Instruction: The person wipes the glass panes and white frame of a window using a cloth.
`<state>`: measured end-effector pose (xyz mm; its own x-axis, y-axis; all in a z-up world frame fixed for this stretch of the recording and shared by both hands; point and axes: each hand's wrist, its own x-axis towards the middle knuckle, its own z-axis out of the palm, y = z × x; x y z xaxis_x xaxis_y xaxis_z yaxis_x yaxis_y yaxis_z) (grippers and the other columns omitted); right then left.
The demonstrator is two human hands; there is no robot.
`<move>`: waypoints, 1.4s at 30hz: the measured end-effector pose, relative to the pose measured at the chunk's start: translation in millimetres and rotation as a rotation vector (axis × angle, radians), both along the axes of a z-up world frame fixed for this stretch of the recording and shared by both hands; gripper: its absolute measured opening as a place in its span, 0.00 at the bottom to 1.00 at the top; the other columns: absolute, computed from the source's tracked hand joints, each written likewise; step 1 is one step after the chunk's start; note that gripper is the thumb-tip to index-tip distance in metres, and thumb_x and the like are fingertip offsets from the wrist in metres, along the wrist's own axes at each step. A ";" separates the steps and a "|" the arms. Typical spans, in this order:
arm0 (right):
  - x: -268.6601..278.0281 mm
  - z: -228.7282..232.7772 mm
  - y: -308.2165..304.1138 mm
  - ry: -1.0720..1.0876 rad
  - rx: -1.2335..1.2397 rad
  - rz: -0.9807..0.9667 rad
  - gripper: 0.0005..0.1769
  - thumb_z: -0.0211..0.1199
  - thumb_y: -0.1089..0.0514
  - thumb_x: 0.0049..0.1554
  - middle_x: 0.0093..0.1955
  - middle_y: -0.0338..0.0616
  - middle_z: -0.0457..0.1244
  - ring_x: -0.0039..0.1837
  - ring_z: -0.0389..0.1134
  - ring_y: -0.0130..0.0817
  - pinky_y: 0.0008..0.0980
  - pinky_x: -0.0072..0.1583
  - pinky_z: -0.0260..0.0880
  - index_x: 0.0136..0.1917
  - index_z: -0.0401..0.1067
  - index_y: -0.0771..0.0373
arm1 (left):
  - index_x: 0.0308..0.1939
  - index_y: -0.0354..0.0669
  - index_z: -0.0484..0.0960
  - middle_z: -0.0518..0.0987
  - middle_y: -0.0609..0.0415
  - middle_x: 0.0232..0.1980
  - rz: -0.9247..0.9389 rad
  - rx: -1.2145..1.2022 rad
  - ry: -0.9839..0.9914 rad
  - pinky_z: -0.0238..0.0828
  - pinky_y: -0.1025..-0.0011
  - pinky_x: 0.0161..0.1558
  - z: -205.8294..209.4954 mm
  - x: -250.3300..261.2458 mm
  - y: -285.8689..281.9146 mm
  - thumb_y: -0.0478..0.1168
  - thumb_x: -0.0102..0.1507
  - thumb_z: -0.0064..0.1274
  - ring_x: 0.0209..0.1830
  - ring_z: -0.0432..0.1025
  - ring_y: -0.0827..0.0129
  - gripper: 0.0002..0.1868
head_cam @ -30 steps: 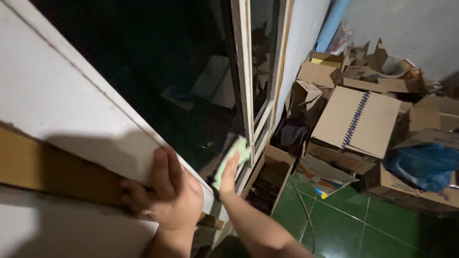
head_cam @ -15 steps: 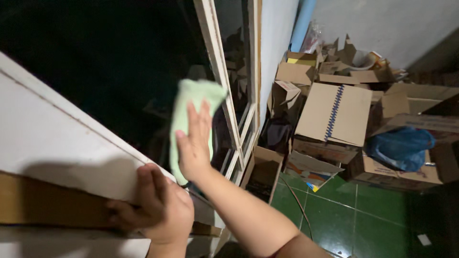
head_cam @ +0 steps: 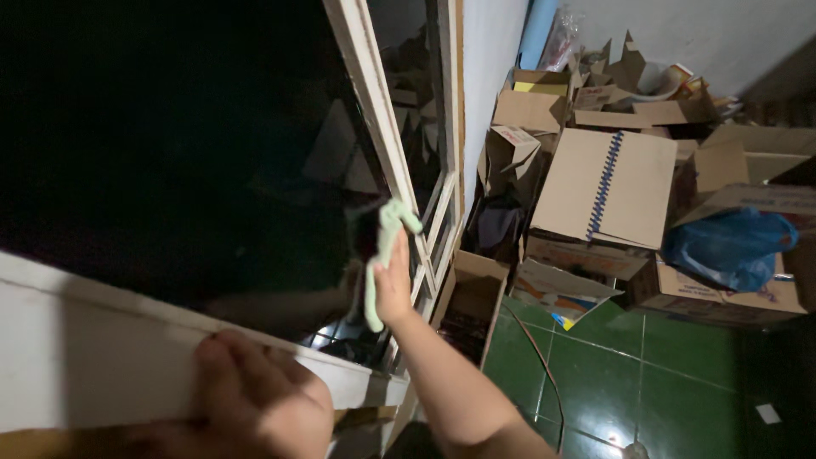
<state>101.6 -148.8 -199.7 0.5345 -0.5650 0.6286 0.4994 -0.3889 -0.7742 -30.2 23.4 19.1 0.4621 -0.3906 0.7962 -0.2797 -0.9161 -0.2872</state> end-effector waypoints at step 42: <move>-5.1 -165.9 31.0 0.307 0.421 0.225 0.41 0.34 0.44 0.70 0.88 0.59 0.24 0.87 0.21 0.49 0.37 0.81 0.22 0.83 0.26 0.72 | 0.69 0.30 0.74 0.66 0.34 0.67 -0.186 -0.114 0.345 0.10 0.26 0.69 -95.7 3.2 16.5 0.46 0.71 0.50 0.73 0.63 0.36 0.27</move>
<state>96.5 -117.8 -365.6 0.7934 -0.5843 0.1707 0.2621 0.0748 -0.9621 -27.0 39.8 -76.6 0.6396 -0.4106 0.6499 -0.5055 -0.8616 -0.0469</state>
